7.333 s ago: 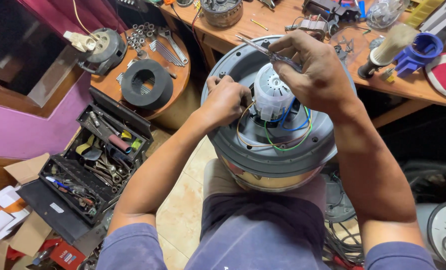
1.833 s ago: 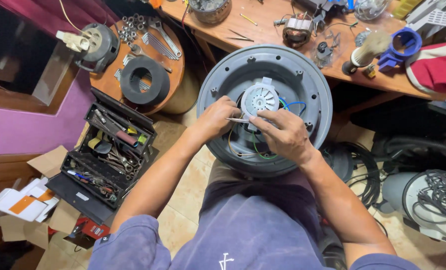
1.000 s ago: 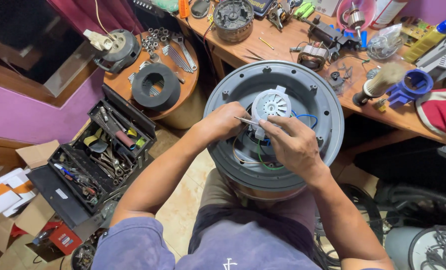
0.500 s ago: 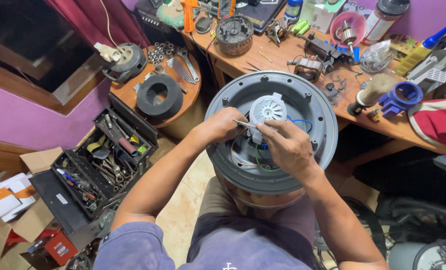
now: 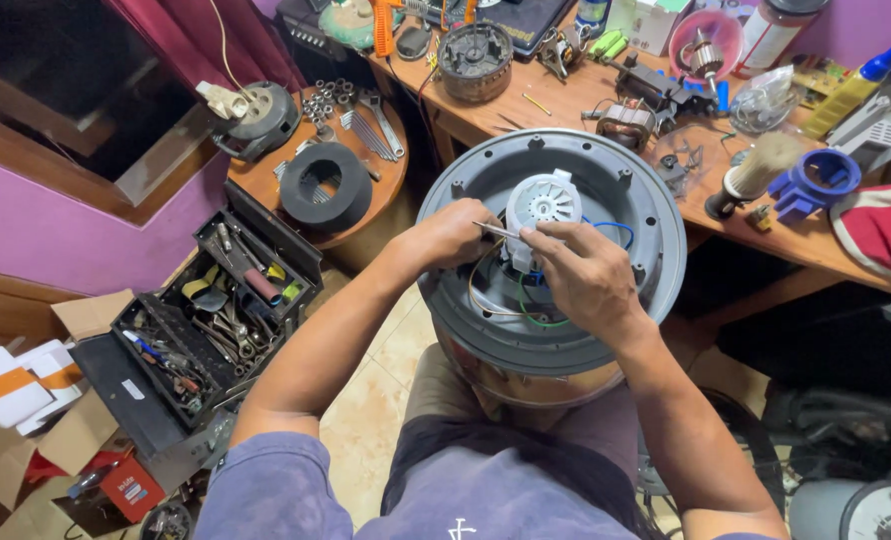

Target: Disassembling and repairing the motor housing of a vacuum cleaner.

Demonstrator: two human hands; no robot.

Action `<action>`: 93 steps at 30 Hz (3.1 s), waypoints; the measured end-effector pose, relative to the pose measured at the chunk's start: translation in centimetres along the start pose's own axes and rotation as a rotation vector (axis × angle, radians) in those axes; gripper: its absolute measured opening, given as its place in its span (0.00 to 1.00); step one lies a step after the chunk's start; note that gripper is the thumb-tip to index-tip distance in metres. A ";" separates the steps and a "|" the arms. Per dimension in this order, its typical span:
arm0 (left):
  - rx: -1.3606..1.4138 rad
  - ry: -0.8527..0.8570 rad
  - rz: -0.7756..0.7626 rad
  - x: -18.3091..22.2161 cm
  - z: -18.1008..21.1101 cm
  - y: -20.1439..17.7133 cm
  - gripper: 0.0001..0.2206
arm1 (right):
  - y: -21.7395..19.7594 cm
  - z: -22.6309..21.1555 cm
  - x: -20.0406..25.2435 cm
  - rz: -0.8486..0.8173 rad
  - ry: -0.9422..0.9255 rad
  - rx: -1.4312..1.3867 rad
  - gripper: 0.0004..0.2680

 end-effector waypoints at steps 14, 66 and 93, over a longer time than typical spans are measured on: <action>-0.068 0.023 0.015 -0.3 0.6 0.0 0.07 | 0.3 0.0 0.2 -0.017 0.004 0.026 0.08; -0.141 0.260 0.348 1.6 0.8 -1.8 0.08 | 6.0 0.0 -8.0 -0.490 0.083 -0.181 0.05; -0.147 0.084 0.200 1.0 -0.5 -0.9 0.23 | 10.6 3.5 -6.3 -0.728 0.178 -0.018 0.06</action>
Point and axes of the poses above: each hand's wrist, its own x-axis away from the middle knuckle, its own y-axis out of the palm, z = x × y, the point moved 10 cm from there along -x, towards the middle knuckle, and after that the axes turned 10 degrees about -x, right-handed, at the moved point
